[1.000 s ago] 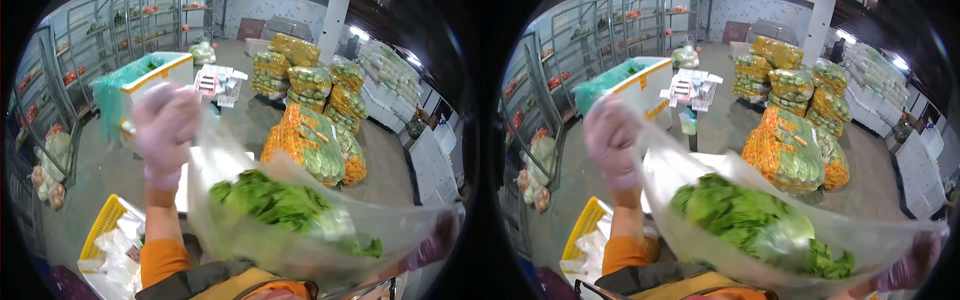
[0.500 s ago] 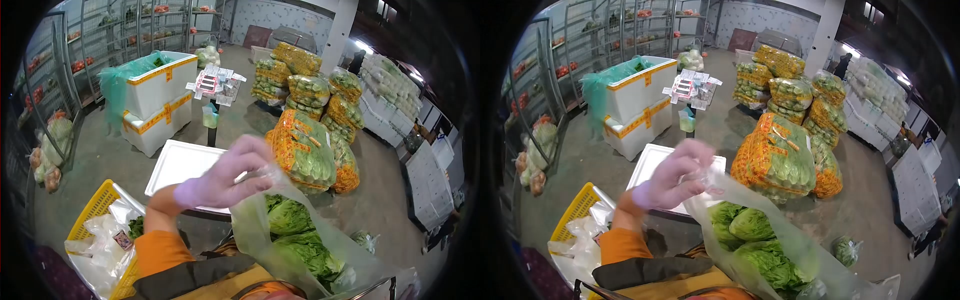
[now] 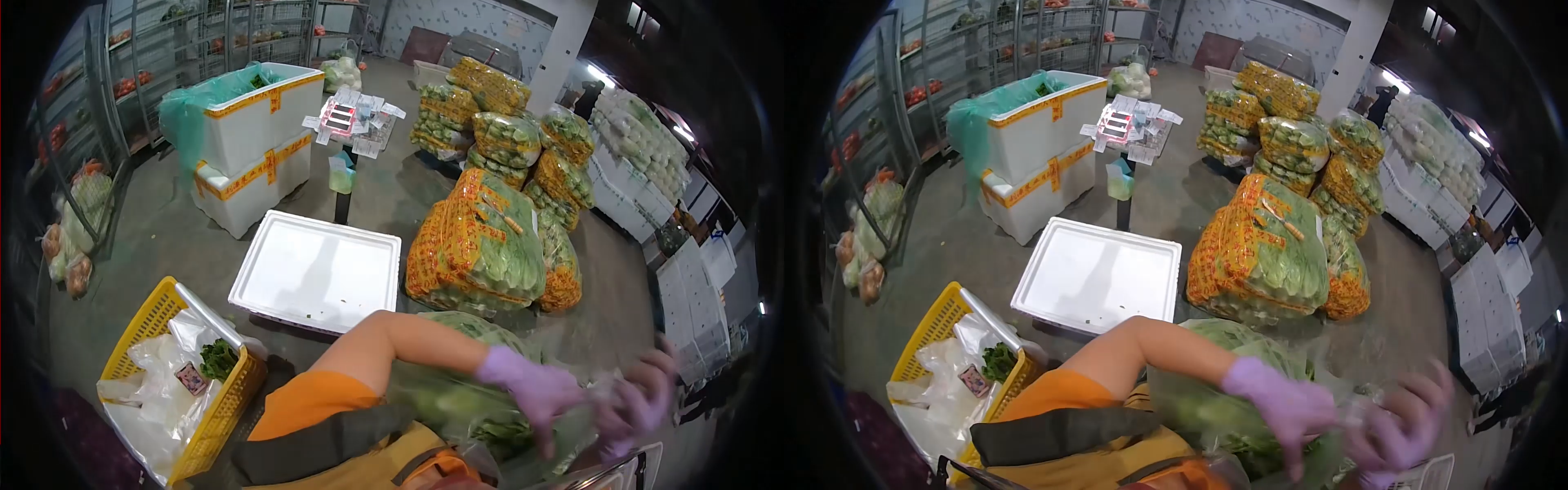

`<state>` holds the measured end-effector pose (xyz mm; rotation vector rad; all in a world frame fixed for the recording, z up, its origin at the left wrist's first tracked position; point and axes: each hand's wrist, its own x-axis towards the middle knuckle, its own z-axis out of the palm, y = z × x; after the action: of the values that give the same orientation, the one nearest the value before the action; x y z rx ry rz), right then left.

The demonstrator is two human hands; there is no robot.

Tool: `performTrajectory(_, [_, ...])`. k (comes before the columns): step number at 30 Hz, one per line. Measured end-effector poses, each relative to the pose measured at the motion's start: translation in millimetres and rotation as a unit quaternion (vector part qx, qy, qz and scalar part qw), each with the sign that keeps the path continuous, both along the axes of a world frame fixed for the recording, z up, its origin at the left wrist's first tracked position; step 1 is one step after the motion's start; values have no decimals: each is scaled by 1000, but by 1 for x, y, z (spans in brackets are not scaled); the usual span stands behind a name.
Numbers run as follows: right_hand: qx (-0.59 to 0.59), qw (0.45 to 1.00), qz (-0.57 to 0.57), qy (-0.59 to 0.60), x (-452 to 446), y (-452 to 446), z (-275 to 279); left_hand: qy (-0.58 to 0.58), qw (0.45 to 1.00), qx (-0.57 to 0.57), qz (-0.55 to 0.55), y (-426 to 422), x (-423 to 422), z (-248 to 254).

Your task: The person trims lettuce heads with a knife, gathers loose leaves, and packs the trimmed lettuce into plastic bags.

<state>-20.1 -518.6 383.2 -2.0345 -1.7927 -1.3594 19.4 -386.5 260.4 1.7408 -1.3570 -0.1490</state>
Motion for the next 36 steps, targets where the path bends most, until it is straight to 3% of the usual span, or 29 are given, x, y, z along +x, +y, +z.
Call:
performTrajectory(1, [-21,997,-6,80,2,24,-9,-13,973,-229,-32,-18,2,-20])
performTrajectory(3, [-24,989,-8,146,20,31,-24,29,977,-209,-42,3,-5,-11])
performTrajectory(5, [-30,976,-10,215,29,29,-26,174,979,-95,-45,7,2,-16])
performTrajectory(6, [-16,933,-70,352,31,18,-25,181,977,-100,-45,7,2,-16])
performTrajectory(7, [0,869,-130,477,36,7,-25,282,954,-100,-37,12,3,-10])
performTrajectory(8, [0,868,-131,479,44,-9,-32,377,921,-96,-29,15,3,-5])
performTrajectory(9, [43,792,-124,597,55,-28,-47,420,892,-157,57,14,-5,-4])
performTrajectory(10, [87,699,-114,701,66,-46,-62,420,893,-154,55,11,-4,-7])
performTrajectory(12, [116,727,-121,666,72,-62,-79,465,851,-231,76,4,3,-15])
performTrajectory(15, [151,925,-135,322,26,-42,-77,482,861,-154,62,1,32,-13])
performTrajectory(16, [152,924,-137,322,12,-34,-81,483,861,-151,60,0,38,-21])
performTrajectory(18, [-18,948,-83,307,-6,-31,-91,224,966,-128,32,0,50,-40])
performTrajectory(19, [-14,947,-84,310,1,-37,-97,41,977,-193,80,2,52,-40])
performTrajectory(20, [153,854,-64,493,18,-46,-108,45,978,-190,77,4,54,-41])
performTrajectory(21, [310,702,-41,640,35,-56,-119,-174,968,-127,130,9,53,-33])
performTrajectory(22, [259,730,-118,622,61,-64,-124,-384,904,-59,176,12,53,-26])
performTrajectory(23, [206,750,-194,599,82,-64,-130,-382,906,-59,174,12,56,-22])
performTrajectory(24, [206,748,-195,599,86,-58,-142,-477,857,-92,173,10,58,-19])
performTrajectory(25, [221,687,-106,684,90,-49,-151,-569,795,-123,170,10,60,-11])
performTrajectory(26, [230,616,-13,753,94,-39,-152,-574,792,-122,172,14,63,-3])
performTrajectory(28, [201,740,56,640,91,-20,-128,-583,776,-87,222,23,59,8])
performTrajectory(30, [114,919,-24,377,94,-13,-118,-575,782,-64,232,27,52,0])
performTrajectory(31, [114,919,-21,378,95,-15,-121,-565,796,-45,214,32,43,0])
performTrajectory(33, [54,975,-142,162,97,-32,-135,-531,834,-26,148,50,34,-9])
performTrajectory(34, [53,975,-140,164,102,-53,-161,-416,890,78,168,65,32,-33])
performTrajectory(36, [11,933,-287,218,113,-104,-223,-135,941,234,204,90,10,-67])
